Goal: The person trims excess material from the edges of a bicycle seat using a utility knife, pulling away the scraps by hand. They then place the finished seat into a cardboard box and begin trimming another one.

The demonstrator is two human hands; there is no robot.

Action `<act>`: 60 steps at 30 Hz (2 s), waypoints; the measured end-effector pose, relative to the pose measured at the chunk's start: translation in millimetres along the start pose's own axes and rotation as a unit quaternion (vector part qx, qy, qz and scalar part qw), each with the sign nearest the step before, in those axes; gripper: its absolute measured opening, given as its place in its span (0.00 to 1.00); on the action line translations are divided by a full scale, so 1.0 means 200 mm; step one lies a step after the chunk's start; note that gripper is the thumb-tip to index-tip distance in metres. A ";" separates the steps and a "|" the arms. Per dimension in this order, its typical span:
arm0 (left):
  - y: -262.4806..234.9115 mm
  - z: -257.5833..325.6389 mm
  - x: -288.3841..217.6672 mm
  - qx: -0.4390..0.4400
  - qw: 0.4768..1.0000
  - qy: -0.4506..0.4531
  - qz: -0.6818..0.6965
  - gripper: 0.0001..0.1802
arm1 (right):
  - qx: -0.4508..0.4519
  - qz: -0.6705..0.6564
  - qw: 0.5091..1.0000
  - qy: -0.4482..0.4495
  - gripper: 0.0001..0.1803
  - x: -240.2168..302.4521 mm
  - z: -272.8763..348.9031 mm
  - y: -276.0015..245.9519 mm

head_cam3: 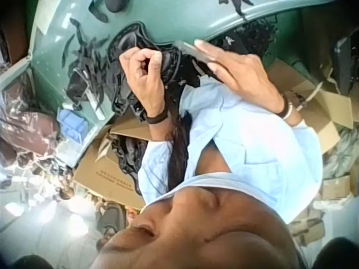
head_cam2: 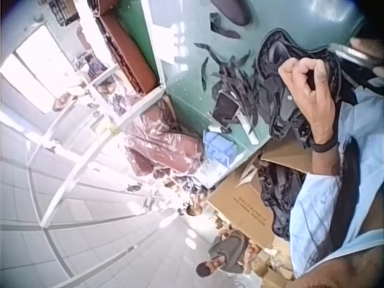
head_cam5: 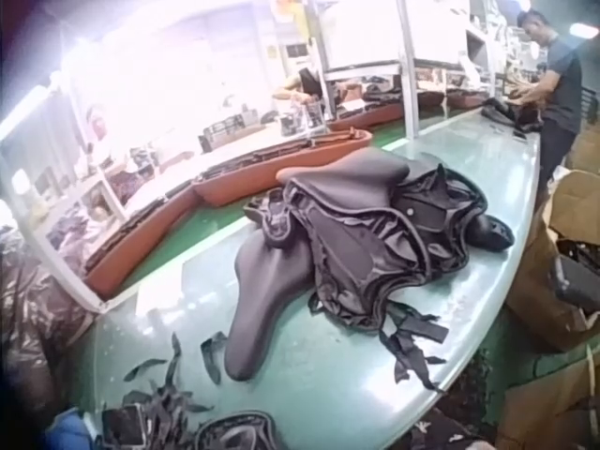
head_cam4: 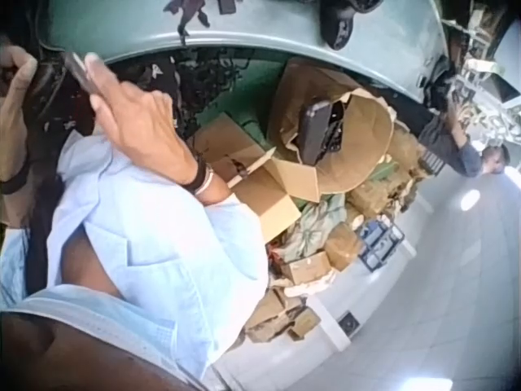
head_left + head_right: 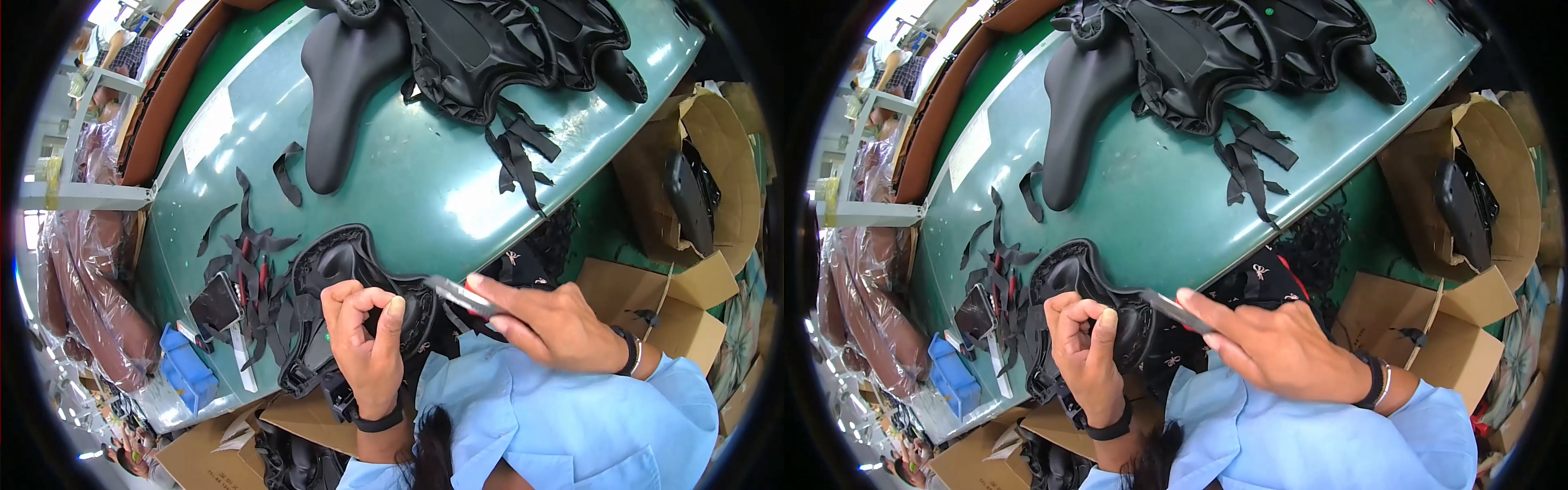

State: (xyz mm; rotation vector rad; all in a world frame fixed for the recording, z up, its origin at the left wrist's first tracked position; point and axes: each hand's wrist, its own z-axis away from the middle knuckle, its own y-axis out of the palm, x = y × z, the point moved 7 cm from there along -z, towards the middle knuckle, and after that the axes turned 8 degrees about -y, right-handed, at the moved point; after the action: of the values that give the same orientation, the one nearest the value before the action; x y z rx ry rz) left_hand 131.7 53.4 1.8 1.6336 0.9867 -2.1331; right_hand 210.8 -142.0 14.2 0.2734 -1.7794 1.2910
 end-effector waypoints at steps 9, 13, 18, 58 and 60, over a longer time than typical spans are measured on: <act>0.02 -0.01 -0.02 0.031 0.999 0.030 -0.001 0.08 | -0.014 0.039 0.997 -0.068 0.35 0.00 -0.14 0.03; -0.08 0.00 0.02 -0.005 0.991 0.047 0.128 0.07 | 0.089 0.068 0.989 -0.098 0.33 0.03 -0.17 -0.06; -0.05 0.00 0.02 0.012 0.986 0.032 0.162 0.08 | 0.008 0.068 0.992 -0.103 0.31 0.02 -0.23 -0.03; -0.15 -0.07 0.15 -0.094 0.828 -0.027 0.552 0.09 | 0.135 -0.031 0.990 -0.029 0.27 0.07 -0.39 0.01; -0.12 -0.09 0.12 -0.030 0.818 -0.009 0.574 0.09 | -0.052 -0.013 0.995 -0.087 0.25 0.10 -0.45 -0.05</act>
State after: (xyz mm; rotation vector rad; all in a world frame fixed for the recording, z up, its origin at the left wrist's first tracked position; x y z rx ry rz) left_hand 124.1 87.1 -15.7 1.5289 -0.0580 -1.2234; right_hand 254.0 -63.8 40.8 0.3588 -1.9767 1.1814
